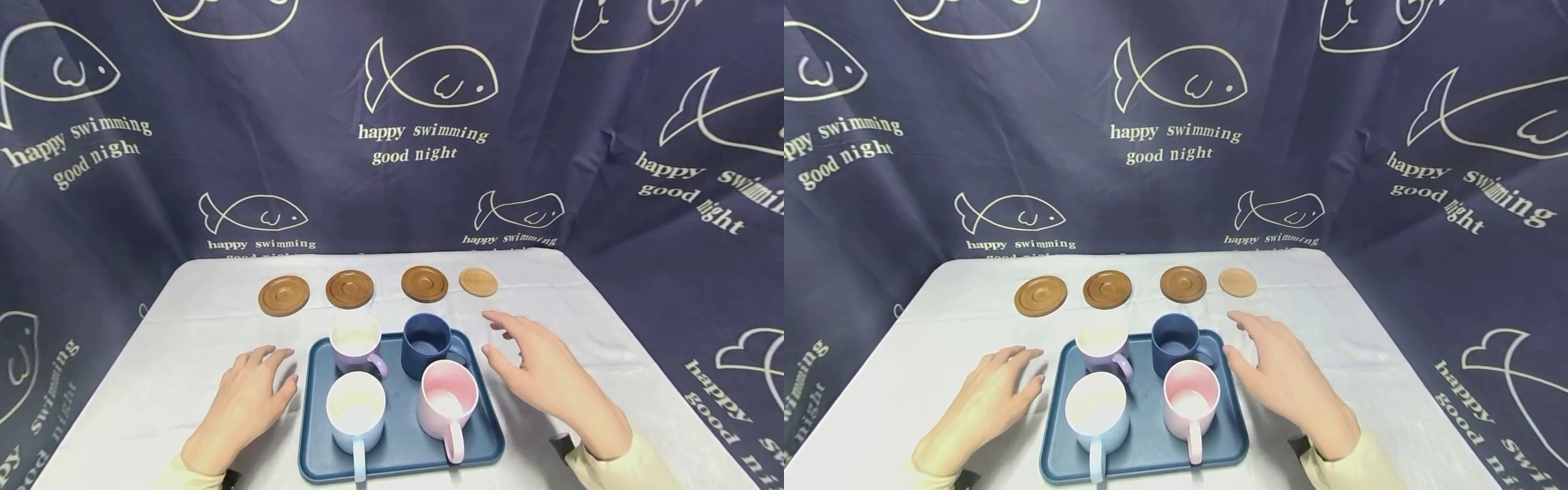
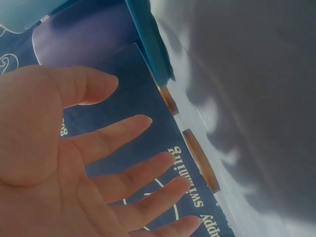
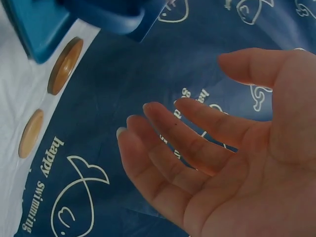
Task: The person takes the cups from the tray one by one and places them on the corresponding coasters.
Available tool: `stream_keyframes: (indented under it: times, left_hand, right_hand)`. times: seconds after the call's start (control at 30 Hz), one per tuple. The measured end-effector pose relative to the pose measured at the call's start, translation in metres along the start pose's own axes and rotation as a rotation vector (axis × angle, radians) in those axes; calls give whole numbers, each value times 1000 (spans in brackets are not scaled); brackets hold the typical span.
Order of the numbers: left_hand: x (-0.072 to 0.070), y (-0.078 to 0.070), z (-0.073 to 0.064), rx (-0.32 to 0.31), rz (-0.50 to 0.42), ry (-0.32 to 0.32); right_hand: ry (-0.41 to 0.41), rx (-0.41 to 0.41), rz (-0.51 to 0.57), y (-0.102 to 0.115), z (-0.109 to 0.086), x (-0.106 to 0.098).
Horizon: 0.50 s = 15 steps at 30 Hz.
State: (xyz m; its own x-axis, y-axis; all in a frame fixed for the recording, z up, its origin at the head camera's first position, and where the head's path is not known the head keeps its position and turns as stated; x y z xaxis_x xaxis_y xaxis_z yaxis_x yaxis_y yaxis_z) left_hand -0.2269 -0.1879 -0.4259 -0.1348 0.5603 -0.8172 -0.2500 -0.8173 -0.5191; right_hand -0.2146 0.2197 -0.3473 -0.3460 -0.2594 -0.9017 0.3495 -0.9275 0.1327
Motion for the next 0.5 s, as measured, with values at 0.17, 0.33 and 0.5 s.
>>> stream_keyframes:
  times: [0.17, 0.33, 0.5]
  left_hand:
    - [0, -1, 2, 1, -3, 5]
    - [1, -2, 4, 8, -2, 8]
    - [7, -2, 3, 3, -6, 48]
  right_hand:
    - [-48, -10, 30, 5, -11, -1]
    - [9, 6, 93, -1, -11, 14]
    - [135, 24, 221, -11, -3, 38]
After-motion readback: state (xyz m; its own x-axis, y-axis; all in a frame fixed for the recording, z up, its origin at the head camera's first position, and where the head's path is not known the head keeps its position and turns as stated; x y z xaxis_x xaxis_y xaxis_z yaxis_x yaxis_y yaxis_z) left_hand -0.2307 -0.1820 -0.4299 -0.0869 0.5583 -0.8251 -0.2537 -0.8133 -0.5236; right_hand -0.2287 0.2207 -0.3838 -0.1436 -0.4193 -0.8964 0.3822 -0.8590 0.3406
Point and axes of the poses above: each hand's wrist, its own z-axis towards the middle knuckle, its own x-axis out of the palm, y = z × x, the point moved 4 cm from there along z, towards the middle knuckle, and after that the axes turned 12 degrees about -z, right-handed, at the moved point
